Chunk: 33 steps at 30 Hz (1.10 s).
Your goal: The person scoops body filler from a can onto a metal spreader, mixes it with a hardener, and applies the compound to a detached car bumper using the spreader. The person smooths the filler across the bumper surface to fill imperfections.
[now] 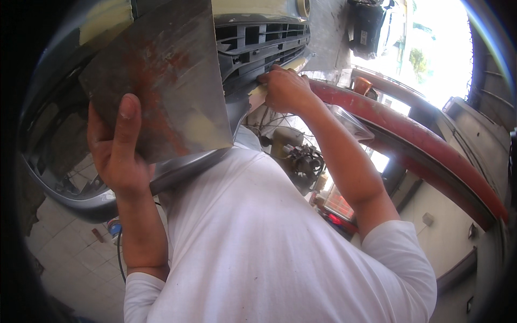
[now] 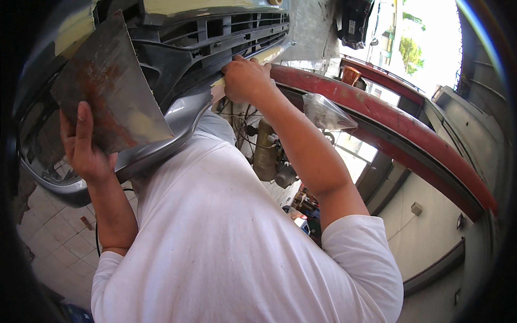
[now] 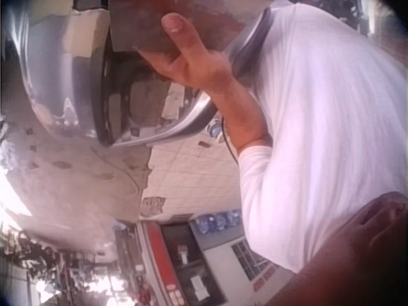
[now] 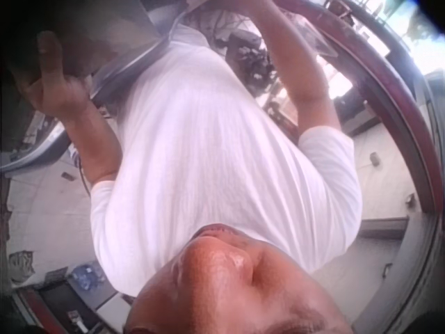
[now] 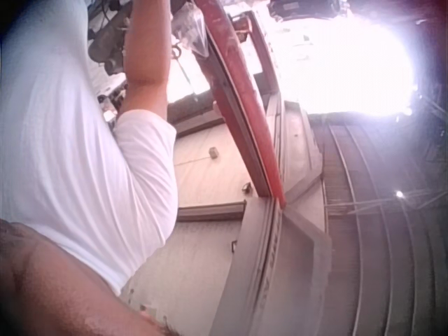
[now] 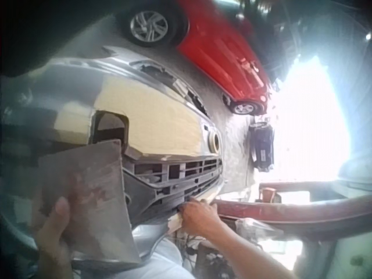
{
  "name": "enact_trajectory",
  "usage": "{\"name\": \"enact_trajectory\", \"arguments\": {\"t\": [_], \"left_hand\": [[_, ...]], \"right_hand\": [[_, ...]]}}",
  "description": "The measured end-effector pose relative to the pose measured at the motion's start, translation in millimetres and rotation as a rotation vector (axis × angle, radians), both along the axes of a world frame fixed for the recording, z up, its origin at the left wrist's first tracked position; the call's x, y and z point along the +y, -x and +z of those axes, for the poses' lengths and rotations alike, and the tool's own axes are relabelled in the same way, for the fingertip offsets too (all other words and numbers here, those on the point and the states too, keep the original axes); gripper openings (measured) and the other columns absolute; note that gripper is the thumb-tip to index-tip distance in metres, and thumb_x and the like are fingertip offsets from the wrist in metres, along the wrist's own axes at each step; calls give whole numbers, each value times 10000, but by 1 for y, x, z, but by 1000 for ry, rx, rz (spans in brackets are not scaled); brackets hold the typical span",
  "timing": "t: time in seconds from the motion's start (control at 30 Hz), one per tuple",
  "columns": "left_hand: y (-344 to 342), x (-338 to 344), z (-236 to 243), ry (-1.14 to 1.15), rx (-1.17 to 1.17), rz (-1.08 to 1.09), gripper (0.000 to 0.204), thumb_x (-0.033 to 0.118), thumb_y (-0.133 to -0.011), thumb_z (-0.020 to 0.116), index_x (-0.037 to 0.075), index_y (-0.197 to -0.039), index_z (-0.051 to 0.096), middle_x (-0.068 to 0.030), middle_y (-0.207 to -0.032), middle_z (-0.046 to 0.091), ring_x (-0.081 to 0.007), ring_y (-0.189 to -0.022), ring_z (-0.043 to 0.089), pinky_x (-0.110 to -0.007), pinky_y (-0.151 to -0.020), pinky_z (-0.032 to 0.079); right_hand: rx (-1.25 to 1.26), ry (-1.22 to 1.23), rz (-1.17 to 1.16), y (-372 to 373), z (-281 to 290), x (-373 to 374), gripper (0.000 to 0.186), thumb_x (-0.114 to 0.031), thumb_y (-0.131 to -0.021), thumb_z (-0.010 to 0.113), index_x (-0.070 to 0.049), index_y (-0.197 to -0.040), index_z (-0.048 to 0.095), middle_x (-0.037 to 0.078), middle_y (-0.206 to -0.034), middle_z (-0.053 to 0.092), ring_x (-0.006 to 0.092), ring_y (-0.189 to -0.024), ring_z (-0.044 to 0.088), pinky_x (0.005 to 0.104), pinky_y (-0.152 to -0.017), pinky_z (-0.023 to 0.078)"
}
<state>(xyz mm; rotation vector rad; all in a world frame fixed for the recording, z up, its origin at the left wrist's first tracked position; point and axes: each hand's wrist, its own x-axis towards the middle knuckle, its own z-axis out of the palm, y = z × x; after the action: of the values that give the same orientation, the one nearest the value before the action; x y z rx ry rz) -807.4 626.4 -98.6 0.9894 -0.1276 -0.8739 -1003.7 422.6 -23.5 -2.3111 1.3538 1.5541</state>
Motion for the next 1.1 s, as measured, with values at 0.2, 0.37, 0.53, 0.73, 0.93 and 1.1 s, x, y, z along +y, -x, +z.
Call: {"name": "enact_trajectory", "arguments": {"t": [0.2,0.37,0.53,0.73,0.93,1.1], "left_hand": [[0,3,-5,-18,49,-26,464,210,-1055,618,-53,-1430,541,-144,-1377,633,-217,-1242,608,-342,-1101,424],[6,0,-1,-54,82,19,493,241,-1016,691,-35,-1410,582,-107,-1314,662,-189,-1202,604,-303,-1072,414],[9,5,-13,-120,-22,18,483,225,-1030,663,-43,-1422,573,-116,-1337,656,-204,-1214,606,-310,-1089,411],[1,40,-75,-187,-1006,-8,630,327,-999,678,-87,-1454,540,-194,-1427,611,-344,-1316,581,-446,-1131,428],[-8,74,-86,-214,-1335,-65,859,495,-901,733,-120,-1460,514,-252,-1507,542,-479,-1377,518,-544,-1158,411],[1,76,-80,-328,-1344,-51,732,119,-820,791,-87,-1469,520,-234,-1492,560,-420,-1395,519,-523,-1172,410]], "right_hand": [[-87,-18,12,-1,2,17,456,-127,-816,681,-192,-1265,727,114,-1298,603,392,-1237,596,625,-1029,440],[-93,-11,56,-22,17,43,553,-25,-786,650,-169,-1318,701,128,-1219,614,360,-1187,610,540,-986,438],[-359,-84,-1,-12,57,54,582,61,-748,601,-133,-1280,733,137,-1229,668,352,-1210,615,526,-1026,452],[-614,-47,-220,102,82,-65,656,192,-759,494,-57,-1332,694,131,-1337,699,259,-1287,634,344,-1123,452],[-902,345,-301,274,-11,-138,543,125,-859,523,-73,-1332,703,123,-1358,689,216,-1278,640,332,-1082,482],[-1091,463,-292,298,-70,-166,556,93,-829,545,-77,-1333,704,132,-1357,686,281,-1264,648,365,-1067,493]]}}
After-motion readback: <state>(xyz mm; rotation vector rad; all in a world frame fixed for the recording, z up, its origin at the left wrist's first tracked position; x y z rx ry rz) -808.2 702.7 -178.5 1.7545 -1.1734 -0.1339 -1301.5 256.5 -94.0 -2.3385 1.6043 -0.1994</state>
